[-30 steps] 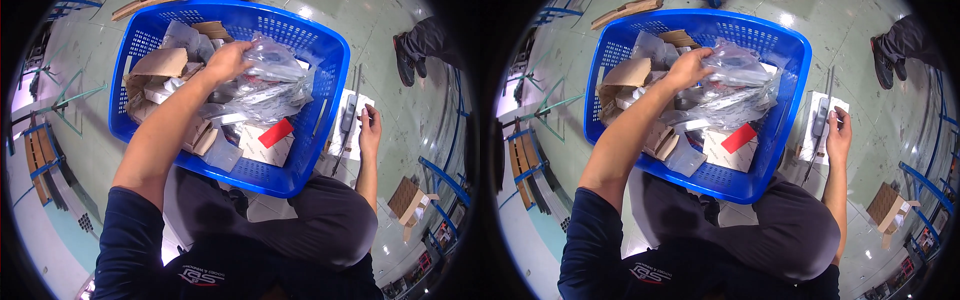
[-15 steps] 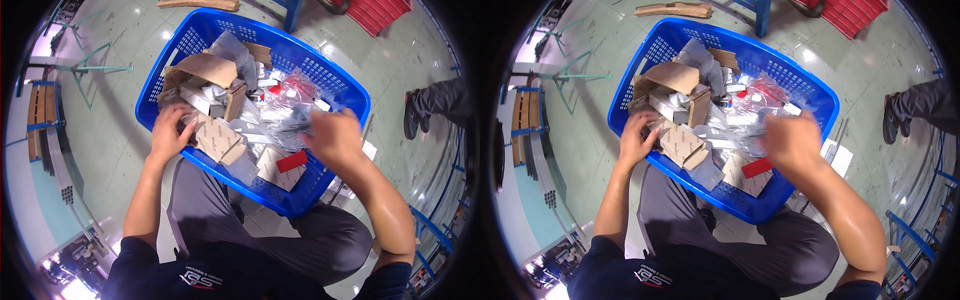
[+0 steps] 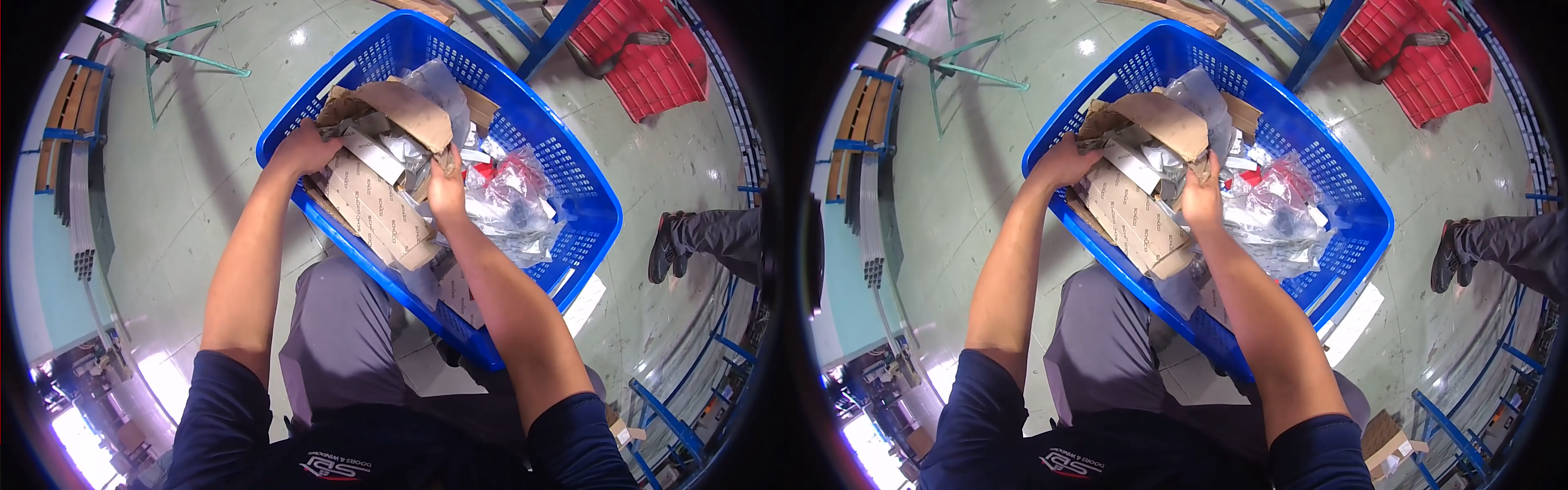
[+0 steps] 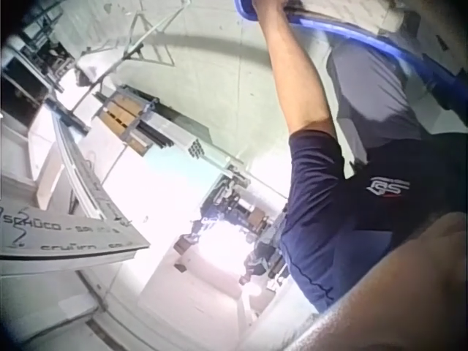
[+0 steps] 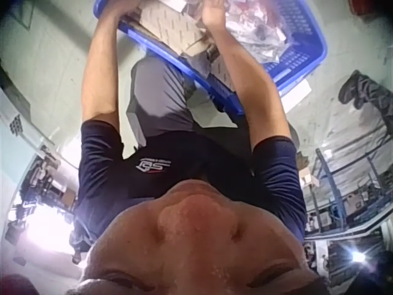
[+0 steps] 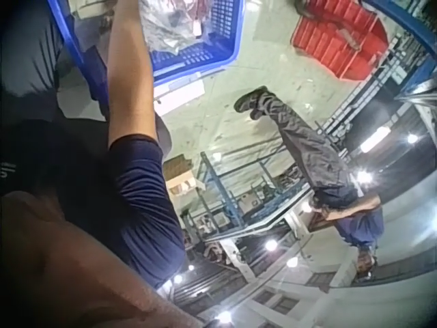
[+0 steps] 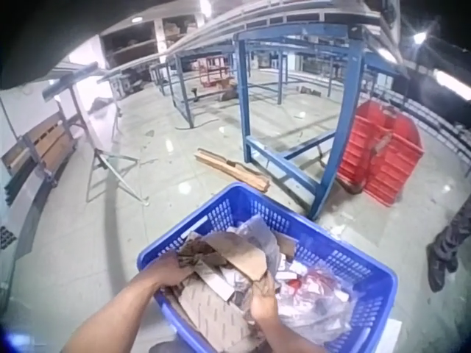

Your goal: The person sorts metal parts and hardware from a blue basket and cardboard boxes onto a white sheet, inspecting them with a vernier caliper.

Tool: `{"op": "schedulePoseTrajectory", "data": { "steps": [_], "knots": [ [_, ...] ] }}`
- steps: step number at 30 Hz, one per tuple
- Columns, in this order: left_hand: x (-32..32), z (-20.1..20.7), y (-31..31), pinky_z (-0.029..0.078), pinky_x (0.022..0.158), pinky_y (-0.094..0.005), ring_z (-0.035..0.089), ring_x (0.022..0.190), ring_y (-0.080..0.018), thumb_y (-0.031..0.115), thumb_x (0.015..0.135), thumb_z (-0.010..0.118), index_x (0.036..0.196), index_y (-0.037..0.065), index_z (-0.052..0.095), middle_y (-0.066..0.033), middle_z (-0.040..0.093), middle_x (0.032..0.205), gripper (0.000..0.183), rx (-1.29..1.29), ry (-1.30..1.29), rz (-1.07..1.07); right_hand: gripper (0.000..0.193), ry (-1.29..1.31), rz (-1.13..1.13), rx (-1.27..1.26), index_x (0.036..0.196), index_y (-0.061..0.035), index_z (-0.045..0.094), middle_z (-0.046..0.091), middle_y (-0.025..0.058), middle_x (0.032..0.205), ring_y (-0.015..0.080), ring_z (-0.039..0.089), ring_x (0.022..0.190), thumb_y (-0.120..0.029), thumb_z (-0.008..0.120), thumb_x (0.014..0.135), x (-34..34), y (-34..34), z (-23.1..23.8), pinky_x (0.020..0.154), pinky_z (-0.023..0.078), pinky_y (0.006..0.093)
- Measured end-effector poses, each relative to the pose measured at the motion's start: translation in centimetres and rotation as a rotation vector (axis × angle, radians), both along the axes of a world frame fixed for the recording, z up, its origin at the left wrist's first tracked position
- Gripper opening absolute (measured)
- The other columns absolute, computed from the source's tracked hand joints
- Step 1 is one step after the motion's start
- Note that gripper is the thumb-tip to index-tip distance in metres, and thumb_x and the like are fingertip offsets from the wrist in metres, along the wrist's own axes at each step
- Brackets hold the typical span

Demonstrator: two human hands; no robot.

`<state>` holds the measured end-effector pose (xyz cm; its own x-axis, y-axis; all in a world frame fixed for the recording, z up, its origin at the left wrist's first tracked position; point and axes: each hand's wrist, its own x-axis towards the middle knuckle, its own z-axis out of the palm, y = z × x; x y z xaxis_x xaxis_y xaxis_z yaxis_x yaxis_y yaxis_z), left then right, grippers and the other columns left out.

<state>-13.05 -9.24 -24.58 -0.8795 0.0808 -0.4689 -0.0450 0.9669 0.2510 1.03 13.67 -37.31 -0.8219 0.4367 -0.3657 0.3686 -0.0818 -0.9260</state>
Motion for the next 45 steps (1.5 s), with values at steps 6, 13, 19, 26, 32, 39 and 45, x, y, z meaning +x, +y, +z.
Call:
{"op": "schedulePoseTrajectory", "data": {
  "steps": [6, 13, 19, 26, 32, 39, 45],
  "knots": [
    [-0.8, 2.0, -2.3, 0.053, 0.107, -0.0401, 0.068, 0.126, -0.0354, 0.041, 0.085, 0.082, 0.154, -0.01, 0.044, -0.0262, 0.067, 0.14, 0.094, 0.383, -0.172, -0.011, 0.063, -0.014, -0.029, -0.27, 0.166, -0.0132, 0.035, 0.062, 0.0163, 0.147, 0.026, 0.062, 0.13, -0.023, 0.057, 0.108, 0.6, 2.1, 0.4, 0.108, 0.049, 0.041],
    [-0.4, -0.2, -2.1, 0.047, 0.116, -0.0398, 0.058, 0.136, -0.03, 0.013, 0.09, 0.076, 0.168, 0.012, 0.033, -0.0211, 0.044, 0.164, 0.089, 0.822, -0.176, -0.158, 0.057, -0.122, -0.067, -0.393, 0.16, -0.0133, 0.043, 0.068, 0.0153, 0.132, 0.0245, 0.074, 0.104, -0.031, 0.057, 0.108, 1.9, 6.2, 1.0, 0.08, 0.064, 0.0458],
    [4.2, -1.7, 0.1, 0.05, 0.114, -0.0456, 0.059, 0.135, -0.0434, 0.016, 0.088, 0.071, 0.168, 0.005, 0.025, -0.0288, 0.045, 0.161, 0.092, 0.161, 0.564, -0.272, 0.043, -0.22, -0.141, -0.511, 0.136, 0.0054, 0.054, 0.073, 0.0194, 0.117, 0.0312, 0.079, 0.094, -0.028, 0.053, 0.109, 3.0, 6.9, 4.6, 0.075, 0.069, 0.047],
    [-2.5, -5.5, 0.4, 0.053, 0.108, -0.045, 0.068, 0.126, -0.039, 0.038, 0.094, 0.063, 0.145, -0.001, 0.062, -0.027, 0.07, 0.136, 0.064, -0.098, -0.301, -0.355, 0.044, -0.159, -0.255, -0.807, 0.142, 0.0014, 0.05, 0.07, 0.0222, 0.126, 0.0375, 0.076, 0.108, -0.028, 0.054, 0.109, 4.2, 8.6, 1.9, 0.085, 0.067, 0.0575],
    [-2.4, -5.0, -0.1, 0.06, 0.087, -0.0444, 0.077, 0.101, -0.0382, 0.029, 0.095, 0.06, 0.117, -0.006, 0.076, -0.0261, 0.077, 0.117, 0.044, -0.039, -0.157, -0.192, 0.034, -0.256, -0.192, -0.616, 0.131, -0.0019, 0.057, 0.072, 0.0179, 0.11, 0.0284, 0.078, 0.092, -0.026, 0.059, 0.107, 3.1, 8.4, 4.1, 0.072, 0.069, 0.0443],
    [-1.9, 6.1, 8.9, 0.065, 0.052, -0.0425, 0.076, 0.061, -0.0267, 0.012, 0.094, 0.057, 0.092, -0.011, 0.075, -0.0207, 0.073, 0.078, 0.029, 0.115, -0.462, -0.314, 0.039, -0.274, 0.033, -0.332, 0.123, -0.0025, 0.072, 0.075, 0.0117, 0.108, 0.0208, 0.073, 0.094, -0.034, 0.064, 0.103, 4.1, 19.1, 7.8, 0.076, 0.061, 0.0422],
    [3.2, 10.2, 13.8, 0.066, 0.057, -0.0402, 0.077, 0.064, -0.0258, 0.014, 0.098, 0.046, 0.106, -0.011, 0.072, -0.019, 0.079, 0.093, 0.037, 0.358, -0.685, -0.516, 0.036, -0.18, -0.059, -0.384, 0.125, -0.0005, 0.071, 0.076, 0.0094, 0.105, 0.0188, 0.074, 0.084, -0.028, 0.066, 0.103, 12.5, 30.2, 15.2, 0.071, 0.061, 0.0354]
  ]
}}
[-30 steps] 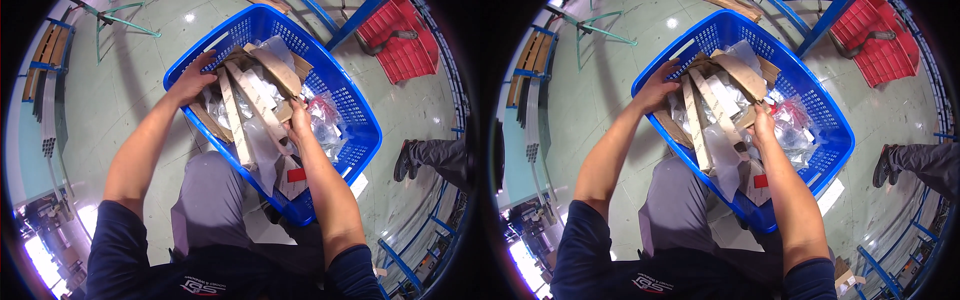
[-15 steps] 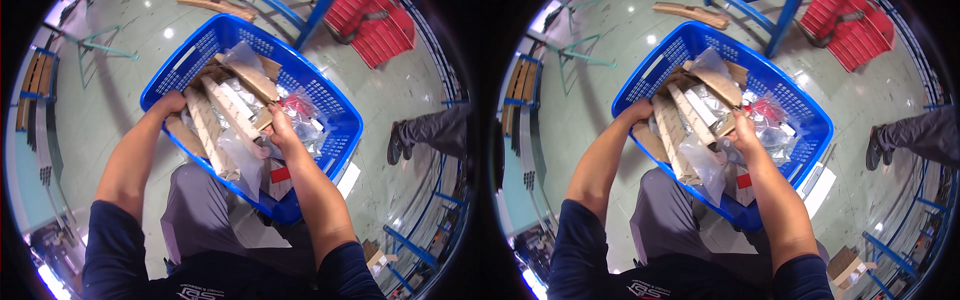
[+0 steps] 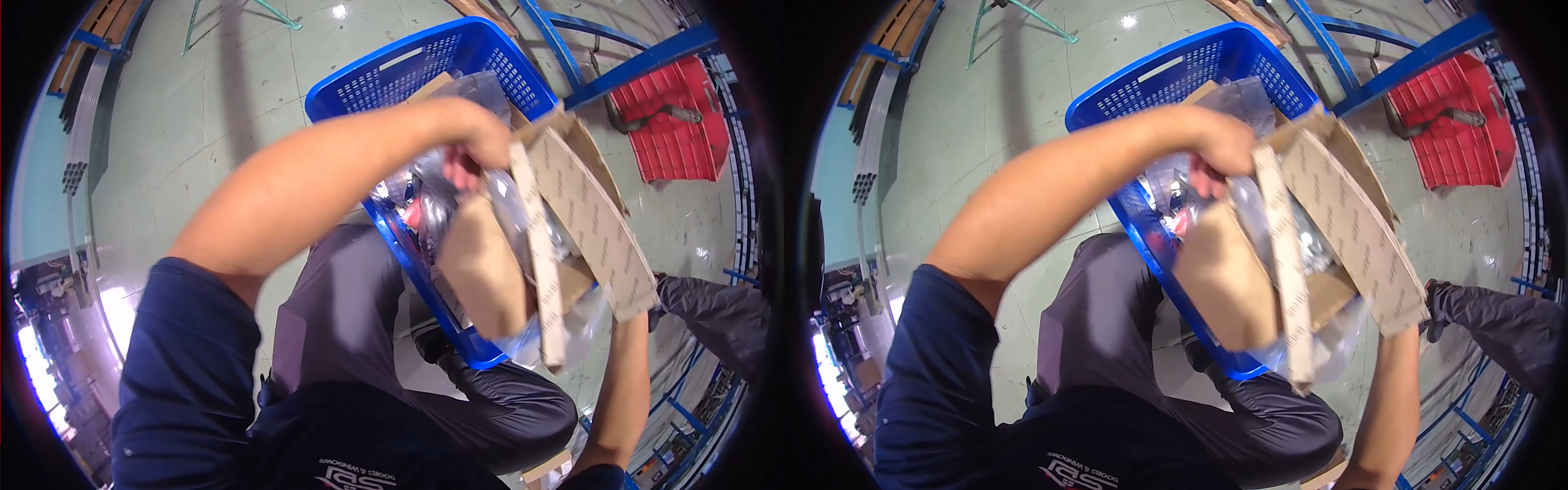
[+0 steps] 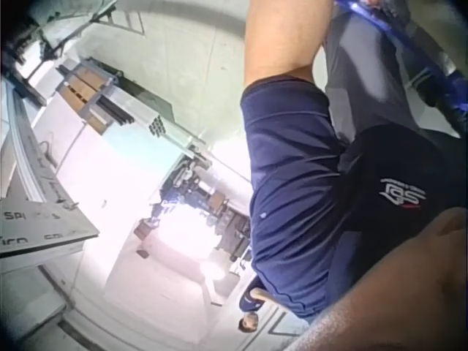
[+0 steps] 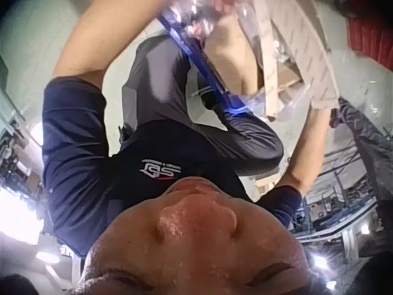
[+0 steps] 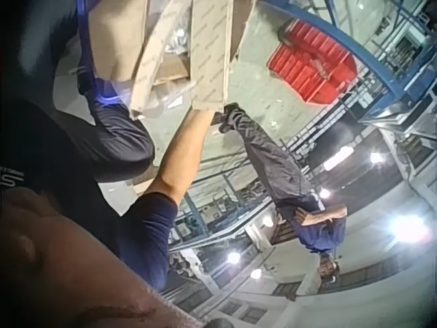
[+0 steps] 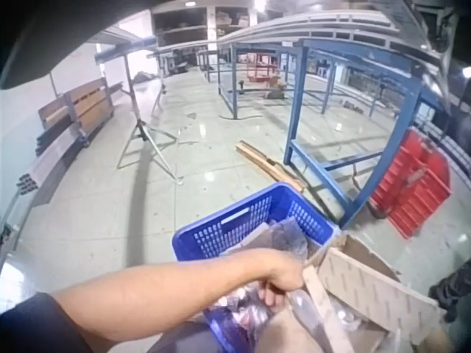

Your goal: The person sorts metal parts and hardware from a blue basket and cardboard boxes onto a white sheet, inspecting them with a vernier caliper.

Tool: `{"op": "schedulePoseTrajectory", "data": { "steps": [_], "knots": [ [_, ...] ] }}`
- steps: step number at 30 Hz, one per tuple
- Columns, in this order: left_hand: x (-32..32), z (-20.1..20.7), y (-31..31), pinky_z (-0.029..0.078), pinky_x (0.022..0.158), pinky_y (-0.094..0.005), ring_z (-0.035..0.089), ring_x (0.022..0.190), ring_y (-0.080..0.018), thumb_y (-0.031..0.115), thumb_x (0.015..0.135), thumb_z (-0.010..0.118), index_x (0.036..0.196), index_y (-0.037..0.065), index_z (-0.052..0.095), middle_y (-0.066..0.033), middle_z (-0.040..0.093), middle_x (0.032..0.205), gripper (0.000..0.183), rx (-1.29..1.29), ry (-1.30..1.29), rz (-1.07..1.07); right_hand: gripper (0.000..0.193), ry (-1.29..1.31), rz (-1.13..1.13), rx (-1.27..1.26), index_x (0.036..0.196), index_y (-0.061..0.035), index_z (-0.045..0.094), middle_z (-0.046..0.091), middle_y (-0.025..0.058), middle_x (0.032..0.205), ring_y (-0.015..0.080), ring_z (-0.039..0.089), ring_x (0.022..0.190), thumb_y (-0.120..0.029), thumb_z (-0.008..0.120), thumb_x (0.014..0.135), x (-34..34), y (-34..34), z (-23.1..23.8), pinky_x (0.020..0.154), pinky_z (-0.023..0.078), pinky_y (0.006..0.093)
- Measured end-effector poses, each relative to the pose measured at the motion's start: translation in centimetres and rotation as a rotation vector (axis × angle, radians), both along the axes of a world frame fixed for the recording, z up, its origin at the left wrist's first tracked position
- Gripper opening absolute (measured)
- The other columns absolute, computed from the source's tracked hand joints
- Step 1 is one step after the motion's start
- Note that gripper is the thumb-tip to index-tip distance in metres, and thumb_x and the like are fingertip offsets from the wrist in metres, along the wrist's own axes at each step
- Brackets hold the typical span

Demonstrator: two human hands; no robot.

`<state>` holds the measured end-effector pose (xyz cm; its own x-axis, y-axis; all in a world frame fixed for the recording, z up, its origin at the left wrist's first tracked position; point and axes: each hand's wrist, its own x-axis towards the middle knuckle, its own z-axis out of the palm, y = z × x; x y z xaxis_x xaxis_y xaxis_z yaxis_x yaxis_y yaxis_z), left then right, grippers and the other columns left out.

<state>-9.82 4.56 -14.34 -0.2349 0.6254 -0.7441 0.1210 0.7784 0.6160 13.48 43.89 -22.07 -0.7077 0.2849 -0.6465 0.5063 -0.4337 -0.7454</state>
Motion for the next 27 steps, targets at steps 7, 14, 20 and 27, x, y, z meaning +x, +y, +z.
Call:
{"op": "schedulePoseTrajectory", "data": {
  "steps": [7, 14, 20, 27],
  "knots": [
    [9.1, -5.5, 2.0, 0.064, 0.065, -0.0375, 0.077, 0.064, -0.0246, 0.012, 0.09, 0.05, 0.083, -0.003, 0.078, -0.0155, 0.08, 0.085, 0.033, 0.04, 0.028, -0.039, 0.033, -0.286, 0.334, 0.453, 0.121, 0.0019, 0.072, 0.077, 0.0041, 0.096, 0.017, 0.073, 0.077, -0.025, 0.071, 0.102, 2.3, 0.9, 1.6, 0.068, 0.058, 0.0321],
    [15.1, -8.0, -0.7, 0.057, 0.094, -0.0491, 0.076, 0.101, -0.0395, 0.057, 0.102, 0.059, 0.092, -0.001, 0.08, -0.0206, 0.078, 0.095, 0.062, 0.001, 0.212, 0.246, 0.027, -0.213, 0.937, 1.584, 0.097, 0.0028, 0.074, 0.073, 0.0294, 0.09, 0.0445, 0.075, 0.083, -0.024, 0.075, 0.094, -4.1, -4.9, -1.3, 0.079, 0.059, 0.0515],
    [3.1, -12.3, -5.9, 0.055, 0.098, -0.0484, 0.072, 0.113, -0.0384, 0.046, 0.103, 0.063, 0.12, -0.003, 0.076, -0.0228, 0.076, 0.119, 0.053, 0.003, 0.087, -0.325, 0.027, -0.291, 0.939, 1.588, 0.099, 0.0001, 0.076, 0.075, 0.0283, 0.095, 0.0462, 0.074, 0.092, -0.026, 0.073, 0.095, -4.3, -4.3, -3.0, 0.084, 0.058, 0.055],
    [0.7, -27.6, -3.4, 0.059, 0.09, -0.0491, 0.075, 0.11, -0.0326, 0.025, 0.084, 0.079, 0.124, 0.012, 0.081, -0.0162, 0.078, 0.125, 0.041, -0.365, 0.075, -1.026, 0.028, -0.323, 0.839, 1.458, 0.103, 0.0006, 0.076, 0.075, 0.0282, 0.098, 0.0466, 0.073, 0.095, -0.027, 0.072, 0.096, -5.0, -4.8, -4.1, 0.088, 0.056, 0.0555]
  ]
}}
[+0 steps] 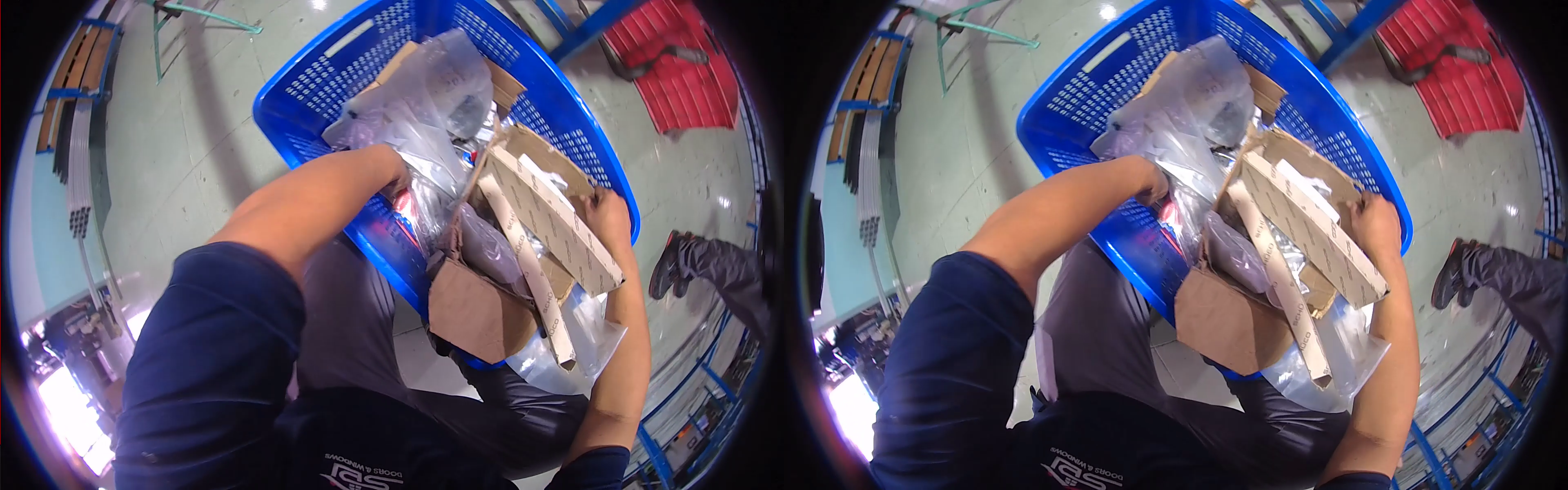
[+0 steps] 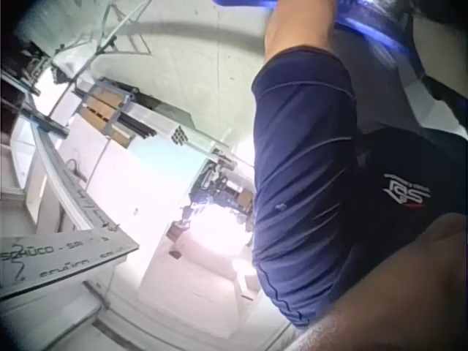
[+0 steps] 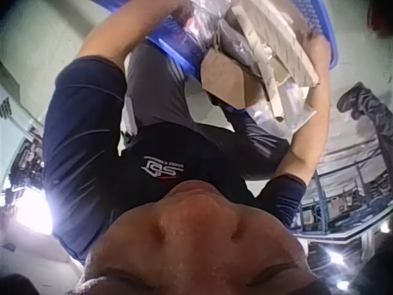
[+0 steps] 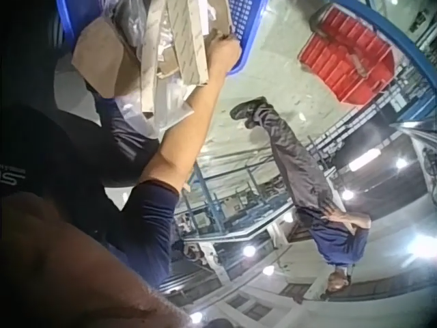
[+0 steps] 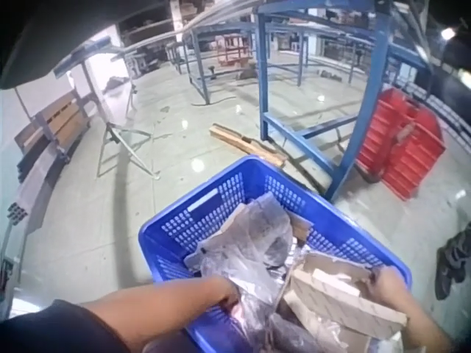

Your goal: The person sorts metal parts and hardware from a blue basket and cardboard boxes onto a white sheet, inspecting them with a vernier caliper.

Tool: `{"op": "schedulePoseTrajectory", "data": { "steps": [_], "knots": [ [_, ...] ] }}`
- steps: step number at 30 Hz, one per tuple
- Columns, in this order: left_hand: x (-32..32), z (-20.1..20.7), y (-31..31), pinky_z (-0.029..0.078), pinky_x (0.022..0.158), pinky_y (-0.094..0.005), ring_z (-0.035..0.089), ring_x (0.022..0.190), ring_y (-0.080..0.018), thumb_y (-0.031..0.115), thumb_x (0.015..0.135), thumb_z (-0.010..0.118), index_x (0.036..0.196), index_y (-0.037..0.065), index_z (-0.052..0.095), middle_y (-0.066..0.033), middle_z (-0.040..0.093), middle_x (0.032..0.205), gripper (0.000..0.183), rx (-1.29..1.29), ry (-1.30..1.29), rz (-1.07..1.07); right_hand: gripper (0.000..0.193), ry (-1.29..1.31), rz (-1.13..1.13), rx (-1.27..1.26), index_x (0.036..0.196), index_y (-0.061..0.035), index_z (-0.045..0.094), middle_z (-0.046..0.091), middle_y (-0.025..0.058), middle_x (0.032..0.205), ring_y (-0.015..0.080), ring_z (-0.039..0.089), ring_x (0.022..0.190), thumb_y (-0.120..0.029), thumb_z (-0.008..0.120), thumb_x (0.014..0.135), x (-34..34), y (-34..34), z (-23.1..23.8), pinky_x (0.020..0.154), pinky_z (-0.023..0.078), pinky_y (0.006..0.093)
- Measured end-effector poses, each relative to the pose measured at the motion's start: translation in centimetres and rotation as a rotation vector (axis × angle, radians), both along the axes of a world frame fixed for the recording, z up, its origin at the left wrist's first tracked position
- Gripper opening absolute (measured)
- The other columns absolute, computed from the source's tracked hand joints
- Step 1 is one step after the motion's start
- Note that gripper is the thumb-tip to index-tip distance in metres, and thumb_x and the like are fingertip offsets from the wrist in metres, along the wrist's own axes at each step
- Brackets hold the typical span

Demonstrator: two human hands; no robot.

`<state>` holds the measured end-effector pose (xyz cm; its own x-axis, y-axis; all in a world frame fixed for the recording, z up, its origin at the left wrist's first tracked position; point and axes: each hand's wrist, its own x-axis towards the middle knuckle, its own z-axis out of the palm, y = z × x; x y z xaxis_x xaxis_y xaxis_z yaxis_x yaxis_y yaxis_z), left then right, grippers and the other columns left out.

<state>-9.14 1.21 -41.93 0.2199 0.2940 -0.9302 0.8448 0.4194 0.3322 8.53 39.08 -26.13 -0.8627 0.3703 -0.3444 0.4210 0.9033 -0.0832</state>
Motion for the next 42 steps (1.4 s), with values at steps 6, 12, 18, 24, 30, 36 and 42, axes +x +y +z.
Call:
{"op": "schedulePoseTrajectory", "data": {
  "steps": [6, 12, 18, 24, 30, 36, 42],
  "knots": [
    [3.3, -0.6, 0.1, 0.061, 0.093, -0.0444, 0.075, 0.114, -0.0307, 0.023, 0.077, 0.09, 0.118, 0.011, 0.083, -0.0112, 0.079, 0.124, 0.043, 0.023, 0.479, -0.012, 0.032, 0.043, -0.02, -0.032, 0.106, -0.0006, 0.077, 0.075, 0.0284, 0.099, 0.0465, 0.072, 0.098, -0.03, 0.071, 0.096, 0.3, 0.3, 0.1, 0.09, 0.056, 0.0549],
    [3.8, -1.2, -1.5, 0.062, 0.091, -0.0452, 0.077, 0.11, -0.0316, 0.029, 0.085, 0.087, 0.112, 0.009, 0.083, -0.0127, 0.08, 0.117, 0.034, 0.292, 0.498, -0.122, 0.033, 0.008, -0.035, -0.044, 0.109, -0.0017, 0.078, 0.076, 0.0274, 0.105, 0.0444, 0.073, 0.102, -0.031, 0.07, 0.096, 0.3, 0.4, 0.5, 0.093, 0.057, 0.0539],
    [3.9, -1.5, -1.3, 0.062, 0.085, -0.0473, 0.078, 0.096, -0.0352, 0.029, 0.098, 0.06, 0.099, 0.004, 0.081, -0.0185, 0.081, 0.103, 0.033, 0.404, 0.462, -0.15, 0.034, 0.023, -0.028, -0.077, 0.11, -0.0021, 0.078, 0.076, 0.0264, 0.105, 0.0435, 0.074, 0.103, -0.031, 0.069, 0.097, 0.2, 0.6, 0.2, 0.094, 0.057, 0.0531],
    [3.6, -0.6, -1.7, 0.061, 0.091, -0.0488, 0.078, 0.103, -0.0358, 0.024, 0.096, 0.064, 0.103, 0.004, 0.081, -0.0189, 0.08, 0.108, 0.028, 0.355, 0.44, -0.261, 0.034, 0.051, -0.014, -0.096, 0.11, -0.0015, 0.078, 0.076, 0.0268, 0.105, 0.0442, 0.073, 0.103, -0.032, 0.069, 0.097, 0.4, 0.6, 0.5, 0.094, 0.057, 0.0536],
    [3.3, -0.9, -1.3, 0.06, 0.098, -0.0463, 0.075, 0.116, -0.0341, 0.029, 0.087, 0.079, 0.119, 0.007, 0.079, -0.0185, 0.076, 0.126, 0.039, 0.14, 0.35, -0.053, 0.036, 0.028, -0.061, -0.121, 0.11, 0.0008, 0.076, 0.076, 0.0273, 0.105, 0.0453, 0.072, 0.105, -0.032, 0.071, 0.096, 0.4, 0.7, -0.1, 0.092, 0.056, 0.0535],
    [3.3, -2.7, -1.5, 0.059, 0.1, -0.0446, 0.072, 0.122, -0.0302, 0.018, 0.086, 0.08, 0.119, 0.008, 0.081, -0.015, 0.076, 0.13, 0.035, 0.227, 0.425, -0.009, 0.038, 0.048, -0.05, -0.15, 0.109, 0.0014, 0.074, 0.076, 0.0267, 0.1, 0.0456, 0.072, 0.101, -0.034, 0.074, 0.096, 0.3, 0.8, -0.5, 0.089, 0.055, 0.0532],
    [2.1, -1.2, -0.3, 0.059, 0.1, -0.0447, 0.072, 0.122, -0.0301, 0.02, 0.088, 0.079, 0.123, 0.013, 0.081, -0.0113, 0.077, 0.131, 0.036, 0.027, 0.358, -0.041, 0.038, 0.04, -0.041, -0.135, 0.107, 0.002, 0.072, 0.076, 0.0253, 0.097, 0.0455, 0.072, 0.096, -0.034, 0.074, 0.095, 0.7, 1.5, -1.0, 0.084, 0.055, 0.0532]
  ]
}}
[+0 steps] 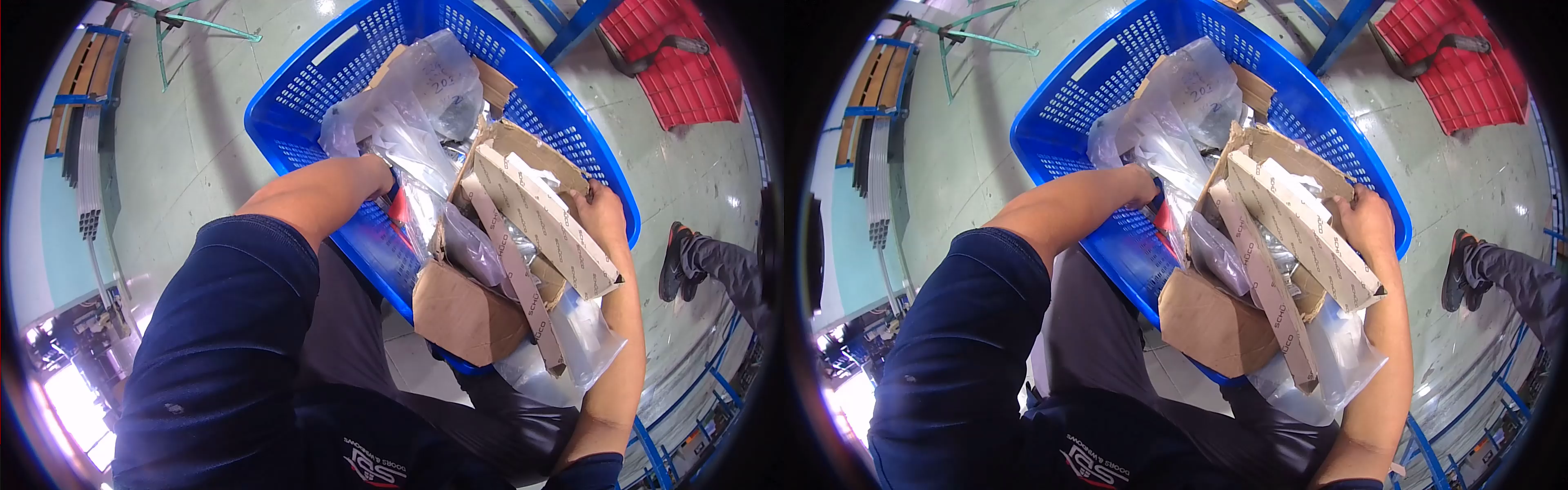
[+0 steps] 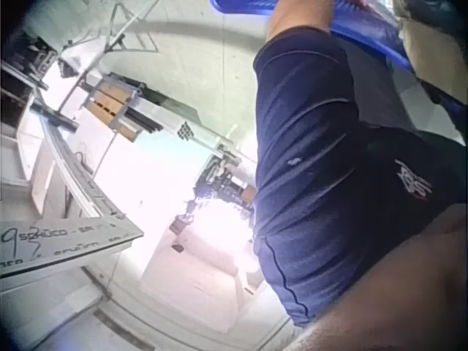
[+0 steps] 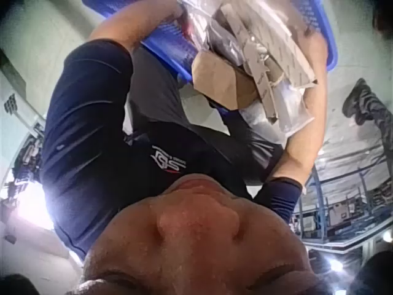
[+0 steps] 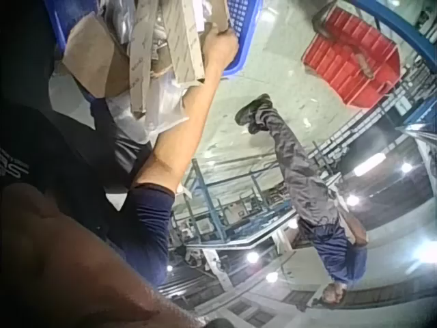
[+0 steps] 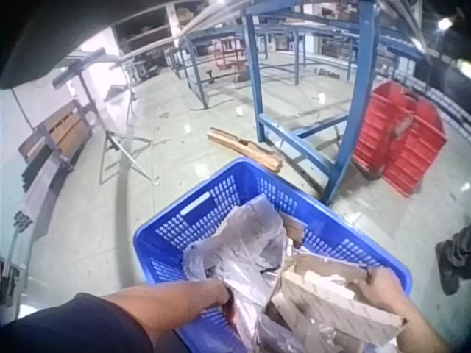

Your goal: The person sorts metal parts and hardware from a blue basket and cardboard boxes onto a white sheet, inspecting them with a vernier caliper.

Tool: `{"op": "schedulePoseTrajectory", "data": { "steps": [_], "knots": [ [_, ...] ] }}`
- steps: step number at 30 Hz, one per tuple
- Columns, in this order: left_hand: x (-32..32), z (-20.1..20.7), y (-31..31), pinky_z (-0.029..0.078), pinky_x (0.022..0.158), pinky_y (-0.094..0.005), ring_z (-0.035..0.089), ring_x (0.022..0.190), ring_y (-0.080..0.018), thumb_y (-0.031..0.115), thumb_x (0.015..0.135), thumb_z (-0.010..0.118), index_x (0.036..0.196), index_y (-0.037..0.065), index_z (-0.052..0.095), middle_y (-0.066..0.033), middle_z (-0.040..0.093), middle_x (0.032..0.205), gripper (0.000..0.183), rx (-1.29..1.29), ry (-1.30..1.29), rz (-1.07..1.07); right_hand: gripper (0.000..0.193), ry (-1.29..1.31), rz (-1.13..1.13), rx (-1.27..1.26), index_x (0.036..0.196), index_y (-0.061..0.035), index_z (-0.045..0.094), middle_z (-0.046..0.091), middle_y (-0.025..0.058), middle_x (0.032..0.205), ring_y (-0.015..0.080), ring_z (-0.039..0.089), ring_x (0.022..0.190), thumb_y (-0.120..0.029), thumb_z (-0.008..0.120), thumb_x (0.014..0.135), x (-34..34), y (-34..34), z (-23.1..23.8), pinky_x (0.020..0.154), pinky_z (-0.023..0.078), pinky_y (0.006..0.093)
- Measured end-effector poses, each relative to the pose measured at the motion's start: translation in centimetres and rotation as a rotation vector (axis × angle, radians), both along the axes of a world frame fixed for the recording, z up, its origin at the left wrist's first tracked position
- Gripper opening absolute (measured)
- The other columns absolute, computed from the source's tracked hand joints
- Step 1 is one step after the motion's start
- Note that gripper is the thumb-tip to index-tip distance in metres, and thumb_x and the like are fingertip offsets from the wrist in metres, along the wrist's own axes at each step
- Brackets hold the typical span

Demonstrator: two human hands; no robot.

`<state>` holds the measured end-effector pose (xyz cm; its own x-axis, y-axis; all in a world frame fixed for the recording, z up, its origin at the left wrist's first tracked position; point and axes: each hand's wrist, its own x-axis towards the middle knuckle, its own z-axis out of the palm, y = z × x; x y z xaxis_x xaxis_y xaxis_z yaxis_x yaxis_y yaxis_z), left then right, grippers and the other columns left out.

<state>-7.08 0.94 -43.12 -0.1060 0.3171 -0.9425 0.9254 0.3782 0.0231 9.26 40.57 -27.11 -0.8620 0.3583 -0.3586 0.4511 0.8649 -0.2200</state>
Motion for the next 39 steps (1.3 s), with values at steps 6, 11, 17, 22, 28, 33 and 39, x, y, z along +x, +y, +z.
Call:
{"op": "schedulePoseTrajectory", "data": {
  "steps": [6, 11, 17, 22, 28, 33, 39],
  "knots": [
    [-3.2, 0.1, -2.3, 0.06, 0.094, -0.0459, 0.075, 0.115, -0.0329, 0.018, 0.086, 0.078, 0.122, 0.013, 0.081, -0.0123, 0.079, 0.123, 0.036, -0.039, 0.17, 0.063, 0.037, 0.0, -0.001, -0.013, 0.106, 0.002, 0.071, 0.075, 0.0248, 0.094, 0.044, 0.072, 0.091, -0.033, 0.074, 0.095, -0.3, -0.1, -0.7, 0.081, 0.055, 0.0519],
    [-2.8, 11.7, 0.5, 0.057, 0.096, -0.047, 0.071, 0.119, -0.0285, 0.022, 0.094, 0.069, 0.114, 0.01, 0.072, -0.0175, 0.076, 0.117, 0.023, 0.637, 0.166, -0.084, 0.036, -0.003, -0.01, 0.001, 0.106, 0.0024, 0.071, 0.074, 0.025, 0.092, 0.0426, 0.072, 0.087, -0.031, 0.074, 0.095, 0.1, 0.4, -0.2, 0.079, 0.055, 0.0503],
    [-3.2, 4.1, 0.0, 0.052, 0.098, -0.0453, 0.054, 0.135, -0.0277, 0.022, 0.101, 0.059, 0.137, 0.017, 0.06, -0.0057, 0.061, 0.132, 0.036, 1.334, 0.464, -0.448, 0.034, 0.044, 0.014, -0.074, 0.112, 0.0043, 0.071, 0.074, 0.0242, 0.09, 0.0384, 0.072, 0.081, -0.025, 0.074, 0.097, -0.6, 0.2, -1.9, 0.077, 0.055, 0.0467],
    [-4.5, 7.1, 2.4, 0.058, 0.093, -0.0427, 0.064, 0.124, -0.0294, 0.021, 0.102, 0.056, 0.135, 0.023, 0.067, -0.004, 0.065, 0.129, 0.035, 0.827, 0.332, -0.286, 0.035, 0.044, -0.061, -0.164, 0.116, 0.0045, 0.071, 0.07, 0.0176, 0.08, 0.0264, 0.066, 0.07, -0.024, 0.075, 0.097, -0.1, 1.1, -2.1, 0.07, 0.052, 0.042],
    [-4.8, 8.5, 2.0, 0.061, 0.088, -0.0438, 0.073, 0.105, -0.0314, 0.018, 0.098, 0.058, 0.111, 0.016, 0.077, -0.0084, 0.074, 0.112, 0.023, 0.885, 0.237, -0.279, 0.034, 0.035, -0.011, -0.1, 0.118, 0.0041, 0.071, 0.061, 0.0108, 0.072, 0.0199, 0.051, 0.063, -0.023, 0.075, 0.098, 0.3, 1.9, -2.5, 0.062, 0.046, 0.0393],
    [-3.1, 7.9, -1.5, 0.061, 0.088, -0.0467, 0.077, 0.099, -0.0343, 0.015, 0.091, 0.064, 0.099, 0.011, 0.079, -0.0146, 0.078, 0.1, 0.018, 0.951, 0.105, -0.241, 0.037, -0.003, -0.155, -0.344, 0.128, 0.0036, 0.07, 0.075, 0.0097, 0.086, 0.0135, 0.065, 0.073, -0.021, 0.074, 0.1, -0.2, -0.1, -1.2, 0.068, 0.053, 0.0331],
    [-0.8, 10.5, -1.2, 0.059, 0.088, -0.0475, 0.076, 0.102, -0.0379, 0.014, 0.085, 0.07, 0.103, 0.007, 0.081, -0.0215, 0.078, 0.103, 0.023, 0.482, -0.144, 0.003, 0.044, 0.001, -0.255, -0.609, 0.137, 0.0041, 0.065, 0.079, 0.0115, 0.095, 0.0142, 0.073, 0.08, -0.012, 0.073, 0.096, 0.4, 1.1, -2.0, 0.072, 0.057, 0.0328]
  ]
}}
